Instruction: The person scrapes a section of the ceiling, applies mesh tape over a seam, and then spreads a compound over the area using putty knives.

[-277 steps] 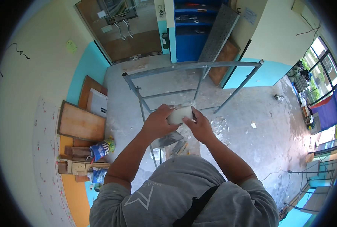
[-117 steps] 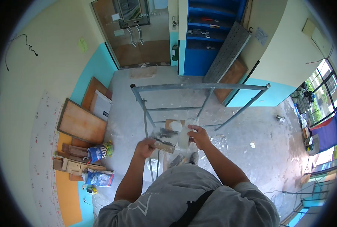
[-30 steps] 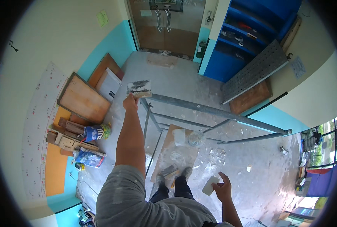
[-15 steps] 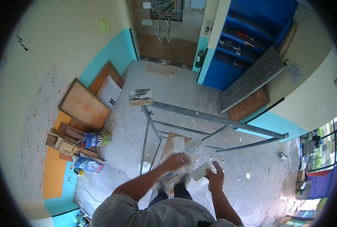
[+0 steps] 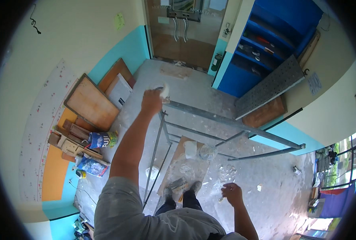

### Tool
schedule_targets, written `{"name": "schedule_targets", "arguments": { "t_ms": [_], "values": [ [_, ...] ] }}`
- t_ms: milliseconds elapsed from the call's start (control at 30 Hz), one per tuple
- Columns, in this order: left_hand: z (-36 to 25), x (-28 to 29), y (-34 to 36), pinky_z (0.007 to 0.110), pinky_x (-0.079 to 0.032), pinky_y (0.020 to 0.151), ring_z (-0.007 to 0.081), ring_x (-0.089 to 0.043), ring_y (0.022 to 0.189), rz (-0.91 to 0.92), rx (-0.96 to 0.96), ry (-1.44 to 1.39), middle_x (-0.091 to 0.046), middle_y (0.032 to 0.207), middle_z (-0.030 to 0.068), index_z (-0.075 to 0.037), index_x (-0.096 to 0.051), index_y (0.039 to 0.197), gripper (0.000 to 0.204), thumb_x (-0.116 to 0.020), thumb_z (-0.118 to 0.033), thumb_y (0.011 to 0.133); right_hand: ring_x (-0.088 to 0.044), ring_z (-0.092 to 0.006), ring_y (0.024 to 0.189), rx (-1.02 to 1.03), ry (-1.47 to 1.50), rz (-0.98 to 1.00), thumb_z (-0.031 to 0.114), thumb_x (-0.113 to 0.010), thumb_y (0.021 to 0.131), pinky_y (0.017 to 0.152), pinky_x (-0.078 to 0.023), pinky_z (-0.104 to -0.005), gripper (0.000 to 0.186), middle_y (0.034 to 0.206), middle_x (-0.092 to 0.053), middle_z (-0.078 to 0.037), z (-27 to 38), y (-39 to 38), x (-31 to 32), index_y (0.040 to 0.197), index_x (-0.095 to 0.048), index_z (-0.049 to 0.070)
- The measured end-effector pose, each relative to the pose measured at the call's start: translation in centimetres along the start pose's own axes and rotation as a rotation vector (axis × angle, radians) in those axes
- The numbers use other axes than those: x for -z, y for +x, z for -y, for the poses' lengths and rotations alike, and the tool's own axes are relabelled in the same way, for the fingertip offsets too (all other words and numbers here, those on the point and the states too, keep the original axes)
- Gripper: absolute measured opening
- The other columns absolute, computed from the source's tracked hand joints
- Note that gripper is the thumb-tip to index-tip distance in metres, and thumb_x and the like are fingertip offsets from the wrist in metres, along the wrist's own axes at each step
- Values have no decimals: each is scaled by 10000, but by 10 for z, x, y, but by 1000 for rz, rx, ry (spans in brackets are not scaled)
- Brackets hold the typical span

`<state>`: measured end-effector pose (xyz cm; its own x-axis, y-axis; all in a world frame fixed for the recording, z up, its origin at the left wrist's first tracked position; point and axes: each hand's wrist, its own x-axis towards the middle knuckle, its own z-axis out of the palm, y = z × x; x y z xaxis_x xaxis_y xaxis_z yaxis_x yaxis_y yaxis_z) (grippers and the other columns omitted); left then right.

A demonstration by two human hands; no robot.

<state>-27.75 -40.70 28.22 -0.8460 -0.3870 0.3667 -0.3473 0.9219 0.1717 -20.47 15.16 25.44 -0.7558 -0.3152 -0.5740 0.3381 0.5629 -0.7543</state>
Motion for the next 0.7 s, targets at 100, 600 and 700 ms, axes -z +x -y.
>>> {"name": "schedule_targets", "arguments": {
  "t_ms": [100, 600, 700],
  "values": [
    [17, -20, 21, 497, -367, 1024, 324, -562, 1081, 106, 47, 131, -641, 1091, 129, -73, -624, 1102, 301, -621, -170, 817, -642, -191, 633, 34, -291, 61, 161, -749, 764, 620, -514, -319, 372, 698, -657, -101, -38, -22, 1, 1071, -624, -9],
    [-49, -1, -15, 441, -411, 998, 330, -563, 1123, 93, -228, -152, -629, 1128, 153, -42, -592, 1206, 523, -718, -349, 800, -634, -328, 976, 137, -902, -9, 68, -526, 782, 859, -500, -431, 318, 1019, -672, -167, -57, -88, 30, 1077, -644, 57],
    [-136, 23, -86, 393, -440, 976, 311, -581, 1105, 414, -406, -645, -634, 1117, 157, -28, -641, 1125, 553, -790, -394, 738, -642, -326, 916, 294, -922, 149, 56, -521, 814, 837, -505, -432, 287, 1012, -643, -155, 9, -86, 14, 1066, -656, 79]
  ]
}}
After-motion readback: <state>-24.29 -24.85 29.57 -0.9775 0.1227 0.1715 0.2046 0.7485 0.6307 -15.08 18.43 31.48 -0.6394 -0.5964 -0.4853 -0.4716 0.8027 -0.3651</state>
